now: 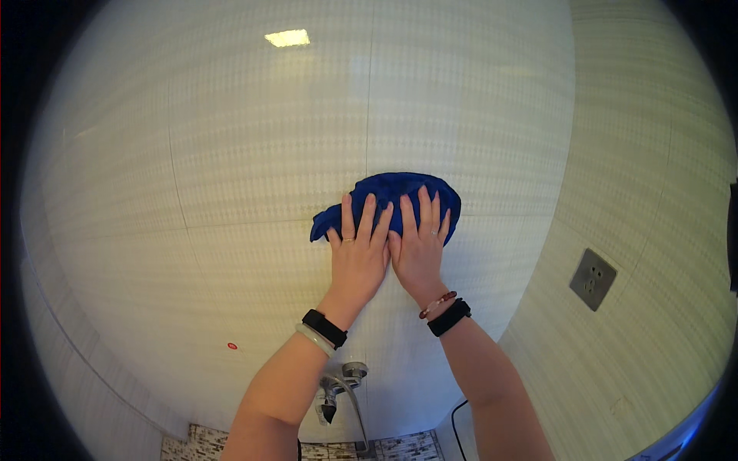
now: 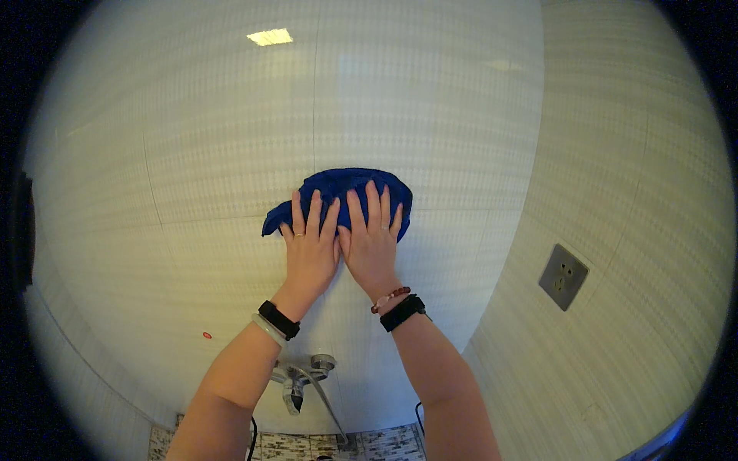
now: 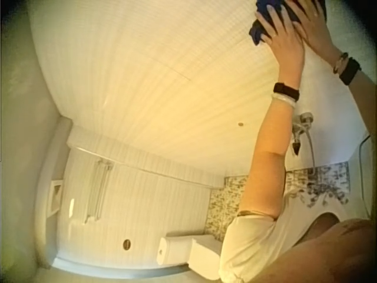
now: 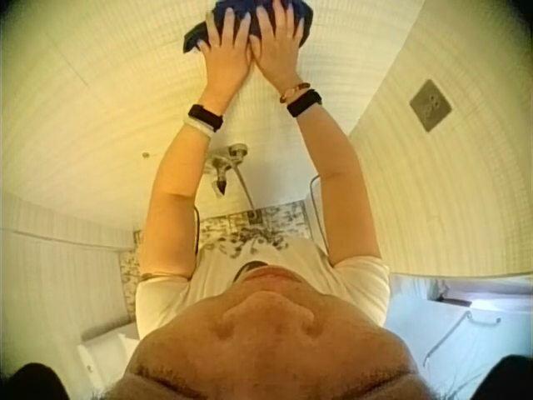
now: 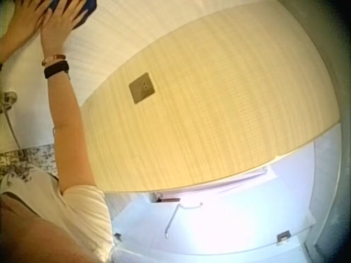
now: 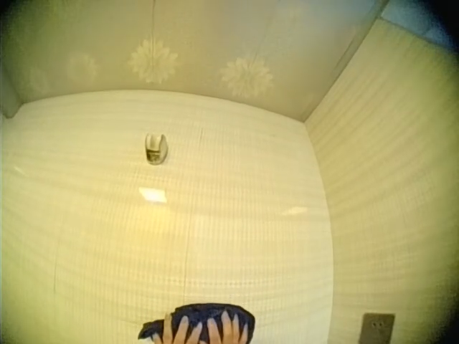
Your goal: The recorder is using a blue cloth to wipe and clean a tiled bathroom wall.
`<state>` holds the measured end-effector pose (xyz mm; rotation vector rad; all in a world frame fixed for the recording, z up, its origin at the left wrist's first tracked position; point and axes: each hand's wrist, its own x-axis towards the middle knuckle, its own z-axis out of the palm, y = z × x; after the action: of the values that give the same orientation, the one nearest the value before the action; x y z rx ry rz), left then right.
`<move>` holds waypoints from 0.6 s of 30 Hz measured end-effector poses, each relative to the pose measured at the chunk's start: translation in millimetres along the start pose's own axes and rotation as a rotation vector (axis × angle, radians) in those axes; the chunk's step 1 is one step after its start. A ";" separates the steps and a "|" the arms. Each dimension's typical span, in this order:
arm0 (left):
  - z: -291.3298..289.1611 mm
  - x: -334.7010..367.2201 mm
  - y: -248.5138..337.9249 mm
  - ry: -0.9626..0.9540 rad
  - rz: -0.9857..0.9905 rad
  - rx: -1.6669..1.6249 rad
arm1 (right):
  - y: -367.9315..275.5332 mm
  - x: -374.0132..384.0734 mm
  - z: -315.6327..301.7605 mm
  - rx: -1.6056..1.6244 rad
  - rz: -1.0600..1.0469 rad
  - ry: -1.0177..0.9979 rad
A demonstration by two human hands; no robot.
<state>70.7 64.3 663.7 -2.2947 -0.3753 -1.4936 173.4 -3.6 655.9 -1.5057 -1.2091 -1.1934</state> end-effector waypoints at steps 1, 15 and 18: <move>4.7 -5.3 -0.6 -0.003 -0.001 -0.007 | 1.0 -5.8 3.0 -0.006 0.002 -0.005; 57.4 -98.9 6.4 -0.151 -0.030 -0.081 | 15.8 -110.6 35.6 -0.022 0.042 -0.151; 68.7 -127.8 11.7 -0.228 -0.053 -0.107 | 18.6 -143.5 39.7 -0.045 0.076 -0.222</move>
<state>80.4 82.3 519.5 -2.5678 -0.4303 -1.3080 186.8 5.9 506.8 -1.7379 -1.2644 -1.0298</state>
